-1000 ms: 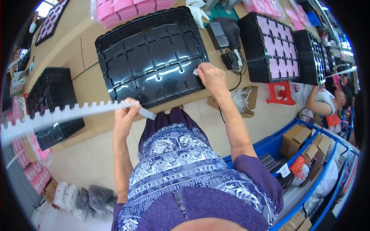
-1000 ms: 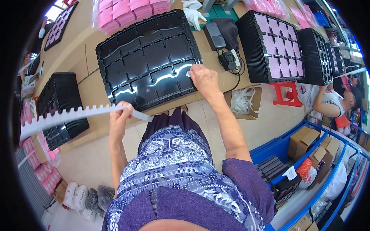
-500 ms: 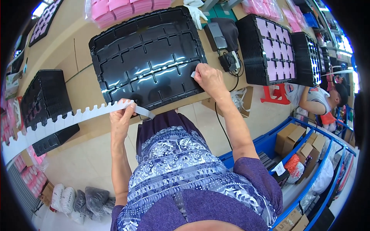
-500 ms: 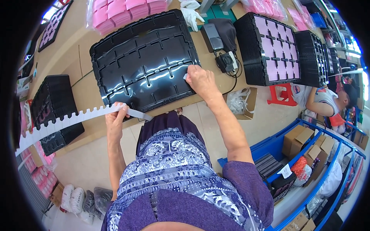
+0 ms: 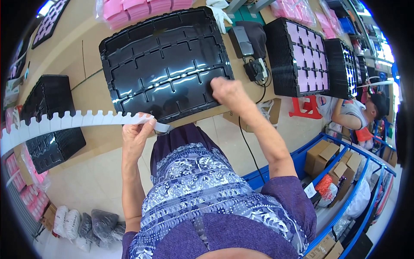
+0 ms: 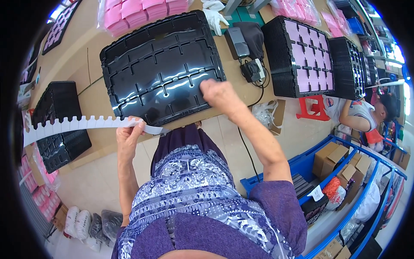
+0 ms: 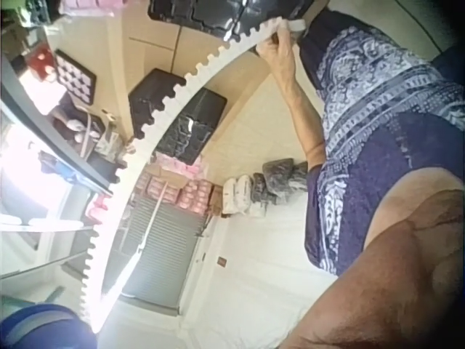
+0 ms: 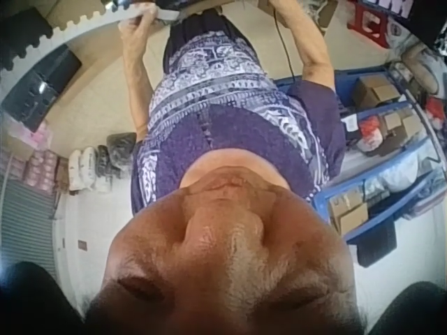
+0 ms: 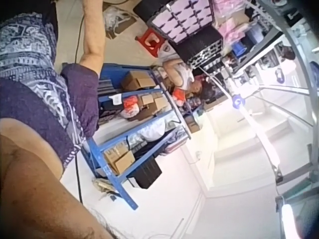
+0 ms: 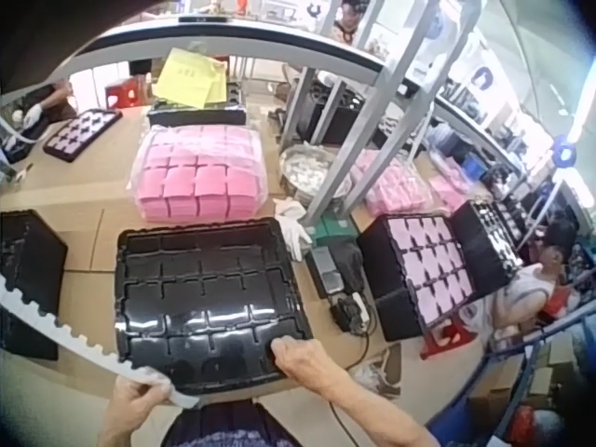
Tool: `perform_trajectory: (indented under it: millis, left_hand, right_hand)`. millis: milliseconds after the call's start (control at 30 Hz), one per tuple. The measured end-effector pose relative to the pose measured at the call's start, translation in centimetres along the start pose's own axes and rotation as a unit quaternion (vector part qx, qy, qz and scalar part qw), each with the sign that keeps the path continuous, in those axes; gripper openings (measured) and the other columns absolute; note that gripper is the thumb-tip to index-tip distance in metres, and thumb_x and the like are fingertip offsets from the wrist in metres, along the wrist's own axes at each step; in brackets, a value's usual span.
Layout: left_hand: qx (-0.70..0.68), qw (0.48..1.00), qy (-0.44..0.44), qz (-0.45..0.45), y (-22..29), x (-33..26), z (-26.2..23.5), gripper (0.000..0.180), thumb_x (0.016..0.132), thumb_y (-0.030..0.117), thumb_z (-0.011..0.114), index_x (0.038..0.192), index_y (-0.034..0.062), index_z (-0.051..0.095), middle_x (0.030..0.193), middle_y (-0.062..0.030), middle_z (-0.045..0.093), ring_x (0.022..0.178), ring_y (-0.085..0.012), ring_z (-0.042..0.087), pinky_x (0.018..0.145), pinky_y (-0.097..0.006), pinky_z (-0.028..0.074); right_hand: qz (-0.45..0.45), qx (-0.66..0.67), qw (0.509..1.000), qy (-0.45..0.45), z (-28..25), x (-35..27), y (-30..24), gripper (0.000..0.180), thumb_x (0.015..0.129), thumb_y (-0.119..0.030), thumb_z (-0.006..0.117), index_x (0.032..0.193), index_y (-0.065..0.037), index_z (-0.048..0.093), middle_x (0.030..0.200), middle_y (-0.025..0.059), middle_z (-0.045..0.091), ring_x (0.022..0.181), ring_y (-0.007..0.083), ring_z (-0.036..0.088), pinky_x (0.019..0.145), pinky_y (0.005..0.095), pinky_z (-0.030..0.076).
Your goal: The person places pink foam blocks into a black plastic divider tray by hand.
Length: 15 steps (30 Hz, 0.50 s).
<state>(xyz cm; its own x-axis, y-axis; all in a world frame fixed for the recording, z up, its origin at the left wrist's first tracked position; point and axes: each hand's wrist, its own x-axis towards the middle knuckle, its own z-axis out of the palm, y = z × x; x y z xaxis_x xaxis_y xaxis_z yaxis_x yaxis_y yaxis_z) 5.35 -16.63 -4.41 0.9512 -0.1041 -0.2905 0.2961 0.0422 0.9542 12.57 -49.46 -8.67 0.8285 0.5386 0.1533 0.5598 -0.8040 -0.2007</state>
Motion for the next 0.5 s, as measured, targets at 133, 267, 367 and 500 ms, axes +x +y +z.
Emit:
perform_trajectory:
  millis: [133,267,367,500]
  left_hand:
    - [0.012,1.000,0.011,-0.017,1.7,-0.1,1.0,0.007,0.096,0.007,0.068,0.101,0.0015,0.068,0.085,0.0002,0.065,0.073,-0.0057,0.059,0.066,-0.021,0.048]
    - [-0.025,0.997,0.065,0.023,1.6,-0.8,1.1,0.014,0.097,0.005,0.065,0.109,-0.0005,0.064,0.085,0.0002,0.062,0.069,-0.0054,0.056,0.063,-0.022,0.046]
    - [-0.059,0.995,0.067,-0.049,2.4,-0.7,1.4,0.012,0.098,0.007,0.063,0.107,-0.0010,0.064,0.082,0.0001,0.061,0.068,-0.0045,0.053,0.059,-0.021,0.044]
    - [-0.099,0.993,0.036,-0.048,2.3,0.2,2.7,0.013,0.098,0.007,0.062,0.108,-0.0010,0.065,0.075,-0.0018,0.062,0.058,-0.0057,0.053,0.051,-0.021,0.041]
  right_hand:
    - [-0.021,0.135,0.990,0.042,-0.2,-0.7,-0.6,0.014,0.085,-0.006,0.065,0.085,-0.005,0.051,0.075,0.0097,0.060,0.056,0.0217,0.060,0.049,0.0328,0.048]
    - [0.308,0.709,0.629,0.076,-1.8,-2.9,-0.9,0.011,0.094,-0.010,0.064,0.088,-0.008,0.054,0.087,0.0084,0.065,0.058,0.0059,0.053,0.046,0.0222,0.039]
    - [0.271,0.797,0.540,-0.010,-1.8,-3.8,-1.2,0.013,0.096,-0.011,0.064,0.088,-0.009,0.054,0.094,0.0099,0.066,0.059,0.0018,0.047,0.048,0.0172,0.034]
    - [0.225,0.801,0.533,-0.154,-2.2,-0.3,-5.9,0.023,0.098,-0.005,0.054,0.121,-0.006,0.051,0.083,0.0042,0.061,0.055,0.0011,0.044,0.045,0.0165,0.029]
